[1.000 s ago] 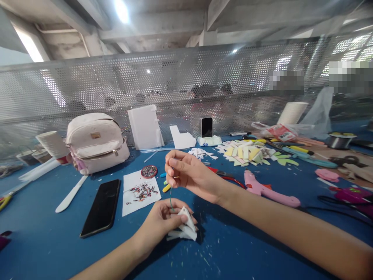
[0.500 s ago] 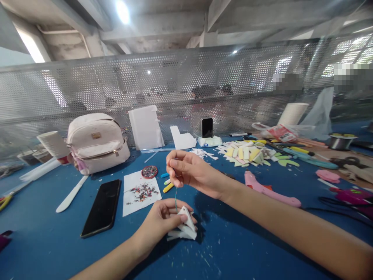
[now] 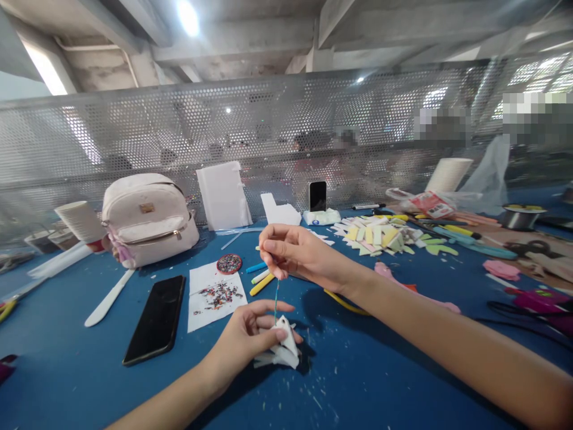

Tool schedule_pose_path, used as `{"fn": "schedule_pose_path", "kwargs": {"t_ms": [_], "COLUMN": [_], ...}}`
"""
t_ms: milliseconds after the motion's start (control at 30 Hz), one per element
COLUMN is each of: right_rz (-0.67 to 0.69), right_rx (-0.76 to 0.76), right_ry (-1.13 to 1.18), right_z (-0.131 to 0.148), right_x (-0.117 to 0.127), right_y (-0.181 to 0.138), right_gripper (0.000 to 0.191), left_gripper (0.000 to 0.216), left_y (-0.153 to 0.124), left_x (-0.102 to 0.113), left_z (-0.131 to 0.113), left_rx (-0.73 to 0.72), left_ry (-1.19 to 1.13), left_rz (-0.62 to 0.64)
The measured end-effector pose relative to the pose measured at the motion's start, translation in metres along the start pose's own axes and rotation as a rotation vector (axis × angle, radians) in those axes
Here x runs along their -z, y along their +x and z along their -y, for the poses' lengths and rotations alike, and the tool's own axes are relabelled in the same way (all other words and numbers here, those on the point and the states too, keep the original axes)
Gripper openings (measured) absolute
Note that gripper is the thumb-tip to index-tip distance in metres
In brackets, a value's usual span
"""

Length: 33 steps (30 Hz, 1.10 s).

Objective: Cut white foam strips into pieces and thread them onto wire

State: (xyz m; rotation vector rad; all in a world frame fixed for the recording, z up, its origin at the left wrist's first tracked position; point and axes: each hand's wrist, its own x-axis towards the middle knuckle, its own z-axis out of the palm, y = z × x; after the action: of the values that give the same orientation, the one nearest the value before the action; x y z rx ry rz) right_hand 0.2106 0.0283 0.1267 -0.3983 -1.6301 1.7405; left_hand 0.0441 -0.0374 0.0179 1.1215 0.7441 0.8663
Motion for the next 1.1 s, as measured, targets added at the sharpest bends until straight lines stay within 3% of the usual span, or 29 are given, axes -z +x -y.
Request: {"fn": "schedule_pose_path", "kwargs": {"t_ms": [300,500,867,1100], "right_rz": [-0.021,0.104,0.187,0.193], "right_rx": [0.004,0.009,-0.001,-0.051], "right_ry": [-0.135,-0.166,-0.202,-0.181], "right_z": [0.013,0.006,-0.007,-0.011], "right_x": [-0.005,-0.003,-0.013,-0.016], "right_y": [-0.005,-0.002,-0.004,-0.004], "right_gripper": [0.023,0.022,0.019,0.023], "left_gripper": [0.045,0.046,0.048,0.027], "left_y": [0.0,0.0,0.002,0.002], "left_x": [-0.001,-0.001,0.0,0.0], "left_z": [-0.001,-0.001,0.0,-0.002], "left_rx": [-0.008,-0.006,-0.011,-0.222], "left_ry": [0.027,0.023,0.087,0.127], "left_rz": [-0.017,-0.019,-0.048,-0.1]}}
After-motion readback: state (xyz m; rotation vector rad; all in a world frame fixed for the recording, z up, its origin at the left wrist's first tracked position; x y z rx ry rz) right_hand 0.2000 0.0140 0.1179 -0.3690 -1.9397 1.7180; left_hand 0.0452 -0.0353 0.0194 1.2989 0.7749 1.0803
